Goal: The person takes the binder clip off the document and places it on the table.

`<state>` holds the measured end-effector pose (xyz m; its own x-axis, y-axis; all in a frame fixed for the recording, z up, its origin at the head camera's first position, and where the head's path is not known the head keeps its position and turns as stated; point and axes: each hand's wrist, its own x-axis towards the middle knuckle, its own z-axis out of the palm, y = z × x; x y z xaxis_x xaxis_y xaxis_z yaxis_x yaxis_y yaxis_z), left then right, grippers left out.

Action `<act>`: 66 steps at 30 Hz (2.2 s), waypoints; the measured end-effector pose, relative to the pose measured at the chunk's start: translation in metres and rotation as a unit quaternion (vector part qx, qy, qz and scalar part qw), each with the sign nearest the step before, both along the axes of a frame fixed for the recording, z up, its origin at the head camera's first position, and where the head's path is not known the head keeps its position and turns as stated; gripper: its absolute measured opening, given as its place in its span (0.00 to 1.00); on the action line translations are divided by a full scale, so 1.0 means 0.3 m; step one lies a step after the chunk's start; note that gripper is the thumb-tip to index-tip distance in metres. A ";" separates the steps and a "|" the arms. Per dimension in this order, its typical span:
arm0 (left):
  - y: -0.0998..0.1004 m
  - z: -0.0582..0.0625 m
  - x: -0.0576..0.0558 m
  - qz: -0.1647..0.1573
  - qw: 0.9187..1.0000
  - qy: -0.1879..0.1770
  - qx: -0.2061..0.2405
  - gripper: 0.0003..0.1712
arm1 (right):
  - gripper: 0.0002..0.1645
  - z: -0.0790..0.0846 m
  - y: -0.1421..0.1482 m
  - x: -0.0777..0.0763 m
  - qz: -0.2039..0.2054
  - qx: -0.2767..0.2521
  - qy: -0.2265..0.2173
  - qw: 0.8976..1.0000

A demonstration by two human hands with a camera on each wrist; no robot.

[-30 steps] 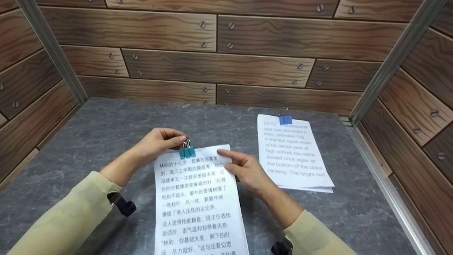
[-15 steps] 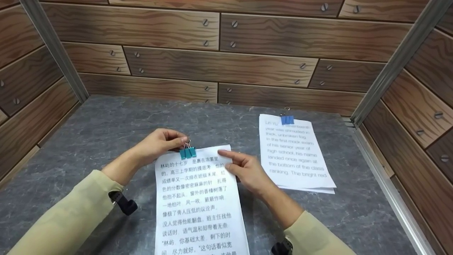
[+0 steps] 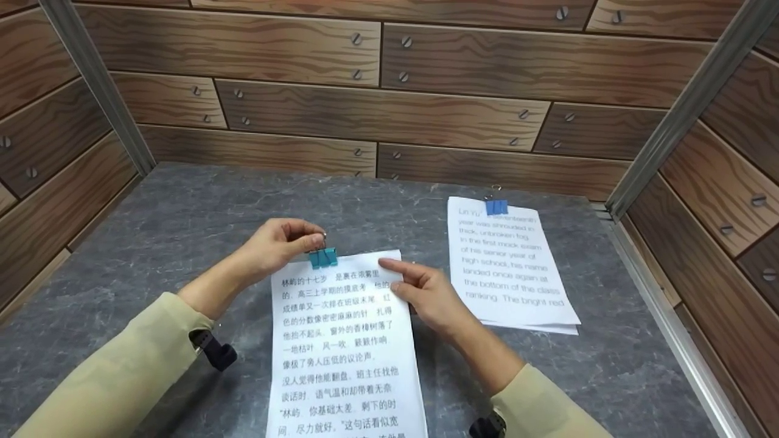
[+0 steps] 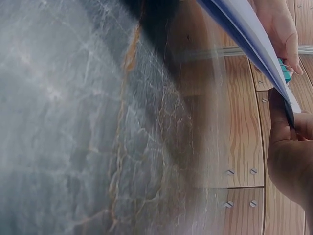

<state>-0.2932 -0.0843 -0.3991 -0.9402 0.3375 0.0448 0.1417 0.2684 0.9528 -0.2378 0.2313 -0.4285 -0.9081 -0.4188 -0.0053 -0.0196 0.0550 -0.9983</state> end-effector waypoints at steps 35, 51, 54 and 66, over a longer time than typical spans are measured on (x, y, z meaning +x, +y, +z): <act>-0.554 -0.146 -0.024 0.106 0.988 0.003 -0.109 0.26 | 0.31 -0.030 0.064 -0.027 -0.042 0.017 0.005 0.999; -0.622 -0.196 -0.015 0.118 0.984 -0.058 -0.118 0.29 | 0.32 -0.023 0.068 -0.019 -0.047 0.029 -0.004 0.998; -0.622 -0.204 -0.019 0.122 0.984 -0.058 -0.119 0.29 | 0.32 -0.026 0.068 -0.020 -0.047 0.033 -0.002 0.998; -0.620 -0.204 -0.018 0.126 0.984 -0.045 -0.122 0.28 | 0.31 -0.031 0.068 -0.025 -0.055 0.033 0.000 0.998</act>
